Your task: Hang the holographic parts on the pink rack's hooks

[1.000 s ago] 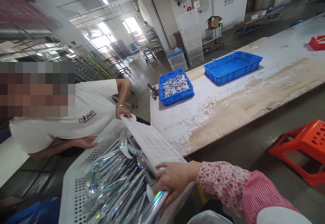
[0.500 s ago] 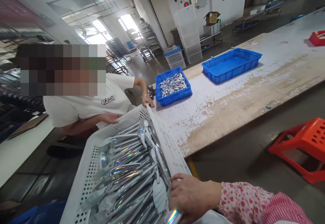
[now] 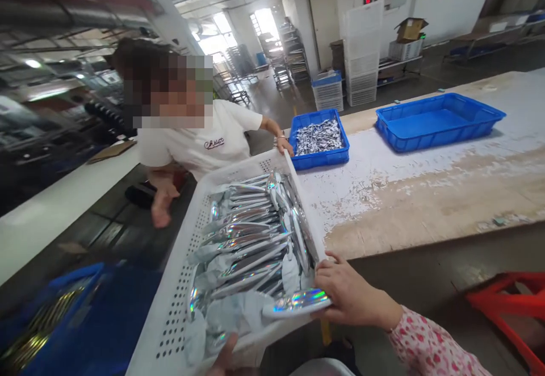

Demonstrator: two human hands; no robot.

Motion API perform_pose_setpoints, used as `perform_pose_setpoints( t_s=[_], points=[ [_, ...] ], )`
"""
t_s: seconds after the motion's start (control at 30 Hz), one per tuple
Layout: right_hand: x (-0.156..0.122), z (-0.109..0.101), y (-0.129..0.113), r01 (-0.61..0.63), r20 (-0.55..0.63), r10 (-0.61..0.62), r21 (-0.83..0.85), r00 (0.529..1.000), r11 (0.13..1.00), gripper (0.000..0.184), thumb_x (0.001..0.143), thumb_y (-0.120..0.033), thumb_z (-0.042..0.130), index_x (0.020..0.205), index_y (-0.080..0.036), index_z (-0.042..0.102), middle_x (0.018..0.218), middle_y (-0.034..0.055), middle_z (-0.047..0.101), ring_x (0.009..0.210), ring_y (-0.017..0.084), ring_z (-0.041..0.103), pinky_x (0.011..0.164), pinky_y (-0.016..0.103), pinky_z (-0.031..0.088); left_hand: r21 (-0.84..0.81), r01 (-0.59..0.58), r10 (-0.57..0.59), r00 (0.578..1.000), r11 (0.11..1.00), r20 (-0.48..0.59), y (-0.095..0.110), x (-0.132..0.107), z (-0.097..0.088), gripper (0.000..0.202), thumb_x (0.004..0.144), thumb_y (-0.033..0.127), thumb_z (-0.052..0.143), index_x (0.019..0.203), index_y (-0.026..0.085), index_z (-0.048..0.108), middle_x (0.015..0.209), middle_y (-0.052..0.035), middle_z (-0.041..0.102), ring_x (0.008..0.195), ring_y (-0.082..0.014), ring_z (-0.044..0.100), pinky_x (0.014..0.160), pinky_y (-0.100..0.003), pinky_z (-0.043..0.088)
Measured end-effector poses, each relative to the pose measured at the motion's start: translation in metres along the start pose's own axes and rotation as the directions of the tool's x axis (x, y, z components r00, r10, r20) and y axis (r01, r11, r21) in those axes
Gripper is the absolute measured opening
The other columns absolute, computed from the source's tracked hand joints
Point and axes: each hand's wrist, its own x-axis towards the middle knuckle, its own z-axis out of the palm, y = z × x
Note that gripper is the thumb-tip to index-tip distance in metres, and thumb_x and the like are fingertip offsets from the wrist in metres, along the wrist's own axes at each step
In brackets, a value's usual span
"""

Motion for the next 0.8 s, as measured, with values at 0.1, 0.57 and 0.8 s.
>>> perform_pose_setpoints(
  t_s=[0.1, 0.57, 0.8],
  points=[
    [0.003, -0.013, 0.006, -0.021, 0.046, 0.019, 0.038, 0.999, 0.999, 0.028, 0.089, -0.039, 0.061, 0.08, -0.019, 0.046, 0.083, 0.0021, 0.054, 0.089, 0.02, 0.048, 0.09, 0.036, 0.036, -0.131, -0.031, 0.028, 0.999, 0.991, -0.024, -0.012, -0.011, 0.02, 0.043, 0.092, 0.008, 0.05, 0.134, 0.014, 0.051, 0.095, -0.0091, 0.071, 0.081, -0.0167, 0.069, 0.068, -0.026, 0.059],
    [0.008, -0.048, 0.055, -0.022, -0.169, 0.023, 0.008, 0.985, 1.0, 0.026, 0.089, -0.029, 0.058, 0.072, -0.019, 0.041, 0.073, 0.0021, 0.049, 0.077, 0.019, 0.046, 0.069, 0.03, 0.035, -0.219, 0.164, -0.135, 0.981, 0.962, 0.141, -0.043, -0.038, 0.078, 0.017, 0.094, 0.01, 0.048, 0.105, 0.013, 0.06, 0.09, -0.0067, 0.07, 0.078, -0.0161, 0.068, 0.069, -0.03, 0.057],
    [0.009, -0.06, 0.058, 0.04, -0.143, -0.049, -0.071, 0.989, 0.997, 0.024, 0.09, -0.031, 0.058, 0.073, -0.019, 0.045, 0.072, 0.002, 0.05, 0.075, 0.018, 0.047, 0.069, 0.03, 0.036, 0.128, 0.331, -0.354, 0.887, 0.935, 0.297, -0.058, -0.002, -0.002, 0.024, 0.094, 0.02, 0.048, 0.108, 0.013, 0.066, 0.121, -0.0118, 0.065, 0.126, -0.0221, 0.053, 0.119, -0.04, 0.024]
  ],
)
